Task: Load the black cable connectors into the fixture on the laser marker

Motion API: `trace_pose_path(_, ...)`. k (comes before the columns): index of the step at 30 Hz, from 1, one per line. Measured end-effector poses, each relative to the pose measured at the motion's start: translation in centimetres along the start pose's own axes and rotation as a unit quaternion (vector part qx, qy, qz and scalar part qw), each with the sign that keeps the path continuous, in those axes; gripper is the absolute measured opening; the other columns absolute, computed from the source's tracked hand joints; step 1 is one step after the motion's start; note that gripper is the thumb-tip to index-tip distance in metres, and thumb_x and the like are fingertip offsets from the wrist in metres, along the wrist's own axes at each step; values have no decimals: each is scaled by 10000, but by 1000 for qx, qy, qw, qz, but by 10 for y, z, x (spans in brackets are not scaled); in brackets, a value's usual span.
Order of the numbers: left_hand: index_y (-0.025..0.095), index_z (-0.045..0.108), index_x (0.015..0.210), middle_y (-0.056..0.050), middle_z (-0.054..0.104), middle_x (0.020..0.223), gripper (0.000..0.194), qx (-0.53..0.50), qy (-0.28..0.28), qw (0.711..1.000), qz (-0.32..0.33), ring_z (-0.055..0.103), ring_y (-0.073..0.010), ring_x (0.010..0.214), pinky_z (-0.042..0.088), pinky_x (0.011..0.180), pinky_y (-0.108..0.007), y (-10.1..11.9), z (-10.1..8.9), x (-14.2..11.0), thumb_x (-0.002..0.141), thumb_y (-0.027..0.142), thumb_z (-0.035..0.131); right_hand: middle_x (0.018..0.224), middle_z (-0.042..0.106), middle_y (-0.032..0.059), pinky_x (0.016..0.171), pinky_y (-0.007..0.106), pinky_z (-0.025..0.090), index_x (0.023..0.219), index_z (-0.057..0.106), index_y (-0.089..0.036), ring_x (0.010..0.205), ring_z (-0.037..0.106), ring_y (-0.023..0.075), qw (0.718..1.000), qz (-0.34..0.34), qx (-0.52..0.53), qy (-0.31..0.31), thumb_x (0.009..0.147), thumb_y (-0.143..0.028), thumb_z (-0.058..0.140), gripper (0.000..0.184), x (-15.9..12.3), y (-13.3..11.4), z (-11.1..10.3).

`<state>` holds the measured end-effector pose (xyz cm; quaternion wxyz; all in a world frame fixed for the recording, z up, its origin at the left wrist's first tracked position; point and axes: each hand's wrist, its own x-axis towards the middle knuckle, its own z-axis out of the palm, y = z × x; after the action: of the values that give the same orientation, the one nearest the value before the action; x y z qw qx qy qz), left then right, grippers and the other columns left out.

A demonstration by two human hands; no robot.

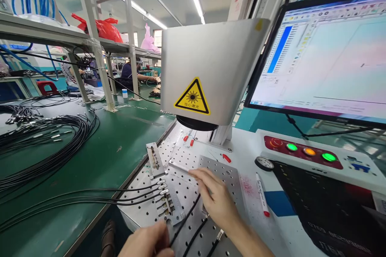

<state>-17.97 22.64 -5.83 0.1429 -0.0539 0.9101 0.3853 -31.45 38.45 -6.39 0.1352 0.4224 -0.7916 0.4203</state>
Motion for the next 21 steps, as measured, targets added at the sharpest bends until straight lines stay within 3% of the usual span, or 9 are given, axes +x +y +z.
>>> trace_pose_path(3,154,489,729,8,526,733,103,-24,20,999,21,459,-104,688,355,636,-170,-11,-30,-14,765,171,394,890,541,57,718,247,452,976,545,-150,822,520,117,999,15,13,33,837,-136,328,258,3,0,-4)
trace_pose_path(6,177,539,807,5,564,840,206,-8,45,999,6,503,-124,775,374,700,-178,-26,-49,-26,808,222,338,881,543,58,706,238,454,969,540,-152,806,523,114,999,22,27,19,851,-159,327,244,3,-5,-1)
trace_pose_path(11,194,518,764,6,558,837,257,148,70,986,-35,524,-133,772,378,667,-210,-45,-50,-30,818,120,278,963,522,53,757,247,450,1037,518,-180,885,502,116,996,-13,12,-93,789,-40,262,382,-5,-13,17)
trace_pose_path(15,207,544,872,-41,536,912,333,255,41,963,-79,542,-203,815,439,678,-323,-38,-50,-30,742,34,291,987,489,49,799,297,434,1076,504,-211,926,464,139,980,-21,-26,-197,694,36,256,519,-9,-14,27)
trace_pose_path(18,183,555,923,-64,537,935,440,313,9,942,-118,537,-206,846,453,720,-370,-30,-55,-28,726,-34,228,953,480,58,785,328,423,1033,526,-208,903,443,160,973,-12,-45,-226,701,31,261,488,-8,-14,29)
trace_pose_path(21,182,555,951,-65,534,959,463,328,-8,938,-114,532,-209,863,455,738,-392,-29,-60,-26,722,-41,220,957,468,68,770,337,411,985,544,-197,895,430,172,970,-18,-58,-234,705,26,267,453,-7,-13,31)
